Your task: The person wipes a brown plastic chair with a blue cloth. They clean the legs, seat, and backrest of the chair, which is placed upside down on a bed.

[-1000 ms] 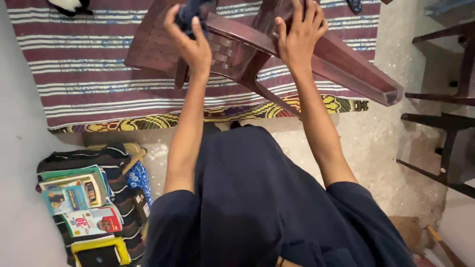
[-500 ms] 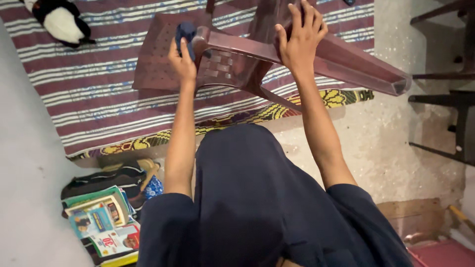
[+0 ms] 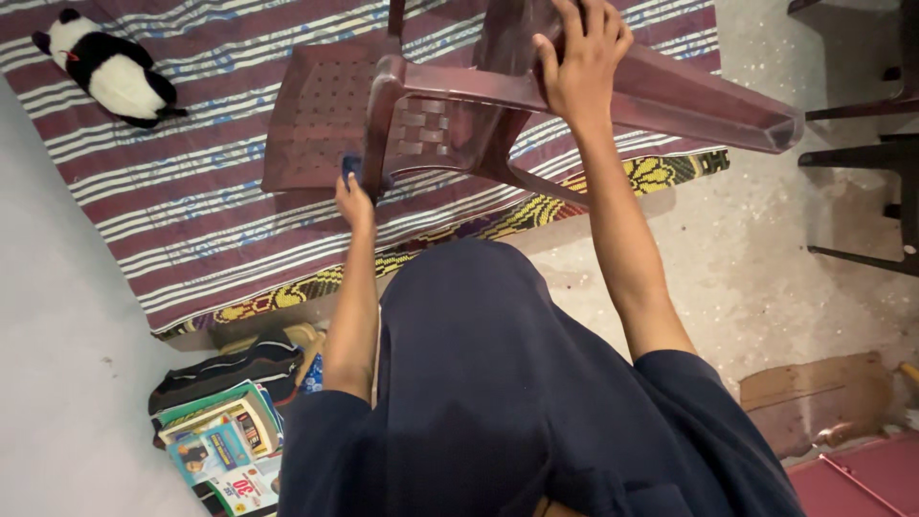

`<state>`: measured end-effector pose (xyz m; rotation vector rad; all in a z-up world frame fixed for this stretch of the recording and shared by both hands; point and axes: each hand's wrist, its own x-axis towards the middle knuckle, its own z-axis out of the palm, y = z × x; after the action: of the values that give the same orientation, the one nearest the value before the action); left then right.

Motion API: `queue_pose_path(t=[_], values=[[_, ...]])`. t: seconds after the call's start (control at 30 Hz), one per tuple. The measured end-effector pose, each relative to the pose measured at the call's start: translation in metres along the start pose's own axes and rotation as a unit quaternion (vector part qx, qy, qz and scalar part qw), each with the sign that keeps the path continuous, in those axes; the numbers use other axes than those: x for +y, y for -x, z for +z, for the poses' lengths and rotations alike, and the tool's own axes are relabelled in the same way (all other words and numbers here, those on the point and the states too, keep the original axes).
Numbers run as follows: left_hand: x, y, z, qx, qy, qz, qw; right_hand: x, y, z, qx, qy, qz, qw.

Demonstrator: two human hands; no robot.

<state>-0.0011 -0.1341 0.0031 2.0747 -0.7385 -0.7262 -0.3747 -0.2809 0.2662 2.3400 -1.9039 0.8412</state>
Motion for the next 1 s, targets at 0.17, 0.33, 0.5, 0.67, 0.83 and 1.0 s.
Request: queue_pose_path(t=[0.17, 0.33, 0.5, 0.67, 0.83, 1.0], values=[[0.073, 0.002, 0.013, 0.027, 0.047, 0.100, 0.993, 0.022, -0.013, 0.013, 0.012, 0.021, -0.028, 0.999], [0.200, 0.022, 0.016, -0.016, 0.057, 0.298, 0.953, 0.037, -0.022, 0.024, 0.000, 0.019, -0.017, 1.000], [0.288, 0.037, 0.022, 0.043, -0.035, 0.454, 0.889, 0.040, -0.030, 0.023, 0.009, 0.014, -0.023, 1.000], [0.323, 0.051, 0.048, -0.050, -0.143, 0.577, 0.803, 0.031, -0.035, 0.021, 0.016, 0.018, -0.032, 0.999], [0.348, 0.103, 0.108, -0.192, -0.124, 0.627, 0.745, 0.035, -0.035, 0.018, 0.021, -0.009, -0.029, 0.999], [0.344, 0.109, 0.115, -0.132, -0.124, 0.646, 0.742, 0.038, -0.039, 0.020, 0.027, -0.037, -0.010, 0.999]])
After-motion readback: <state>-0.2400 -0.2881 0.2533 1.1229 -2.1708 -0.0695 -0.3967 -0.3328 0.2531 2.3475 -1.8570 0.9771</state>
